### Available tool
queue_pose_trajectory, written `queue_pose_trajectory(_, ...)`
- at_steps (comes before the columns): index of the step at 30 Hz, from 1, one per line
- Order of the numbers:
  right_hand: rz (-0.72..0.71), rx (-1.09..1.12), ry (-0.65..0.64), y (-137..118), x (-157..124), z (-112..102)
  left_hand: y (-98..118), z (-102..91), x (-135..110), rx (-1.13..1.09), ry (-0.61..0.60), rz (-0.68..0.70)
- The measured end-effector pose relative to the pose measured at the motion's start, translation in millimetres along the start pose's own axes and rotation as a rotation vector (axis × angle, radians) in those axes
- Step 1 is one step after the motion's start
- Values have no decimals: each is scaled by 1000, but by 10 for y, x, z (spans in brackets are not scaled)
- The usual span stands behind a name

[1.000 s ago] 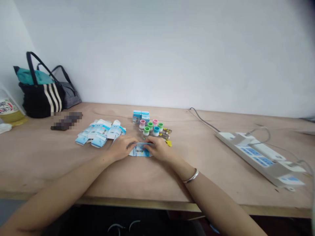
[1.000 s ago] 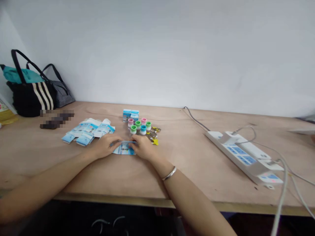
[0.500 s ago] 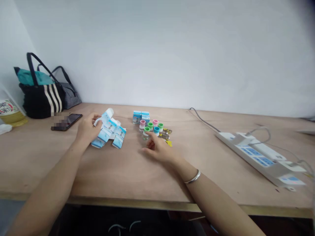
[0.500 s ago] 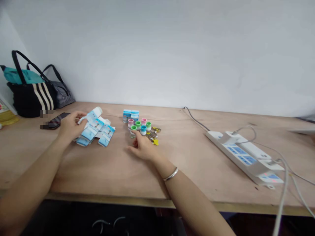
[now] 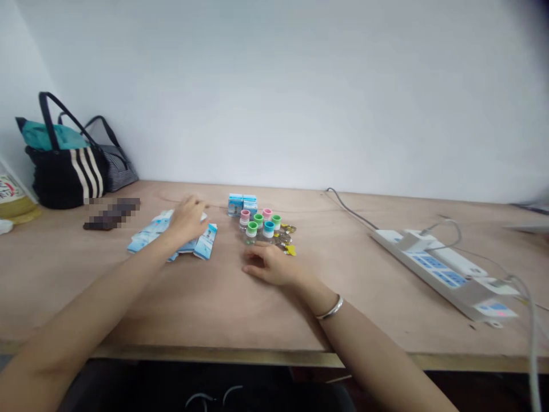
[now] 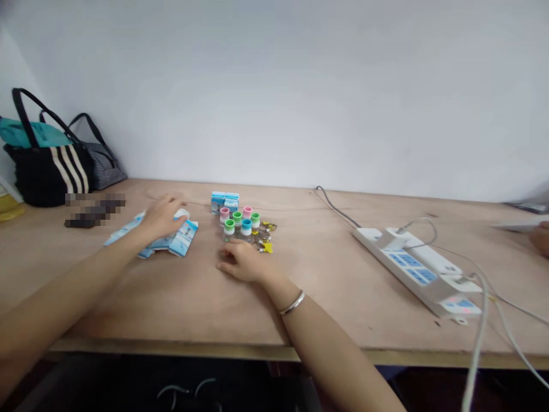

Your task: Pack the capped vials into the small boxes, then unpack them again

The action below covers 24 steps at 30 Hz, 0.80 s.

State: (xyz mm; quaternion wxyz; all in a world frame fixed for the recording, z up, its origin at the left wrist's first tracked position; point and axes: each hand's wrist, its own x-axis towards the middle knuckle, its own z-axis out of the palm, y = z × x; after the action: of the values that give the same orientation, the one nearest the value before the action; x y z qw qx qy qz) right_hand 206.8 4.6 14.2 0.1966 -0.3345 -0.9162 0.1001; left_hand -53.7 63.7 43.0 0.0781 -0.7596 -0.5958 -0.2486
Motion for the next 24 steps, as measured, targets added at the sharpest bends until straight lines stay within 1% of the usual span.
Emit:
queue_pose_trajectory(1,-7,-11,-11,-7,1,-10,58,100,130,-32,-39,34)
queue_pose_trajectory(3,-12,-21,-29,-17,-1,-25,161,286,393,-66,-72,63)
queue_pose_trajectory(6,-19,-15,-45,-24,-10,-34,288,454,723,-106,-78,136)
queue_pose_trajectory(8,-16,-13,-45,-24,-17,-33,365,491,871,-122,-86,216)
queue_pose_trajectory(10,-10,-13,-45,-24,-21,-29,442,501,965,-90,-129,349)
queue_pose_trajectory(13,-5,-12,-52,-24,-21,-25,556,508,1047,73,-197,537)
queue_pose_trajectory(15,-1,-13,-57,-27,-20,-26,617,501,1087,155,-207,582)
queue_pose_trajectory(17,-5,-8,-67,-31,-20,-30,645,457,1121,179,-207,600)
queue_pose_trajectory(19,-12,-1,-74,-36,-20,-36,629,350,1143,188,-204,607)
queue_pose_trajectory(21,-15,2,-77,-40,-21,-42,568,172,1138,207,-185,607)
queue_pose_trajectory(24,-21,-1,-72,-39,-18,-43,426,-166,1038,240,-97,597)
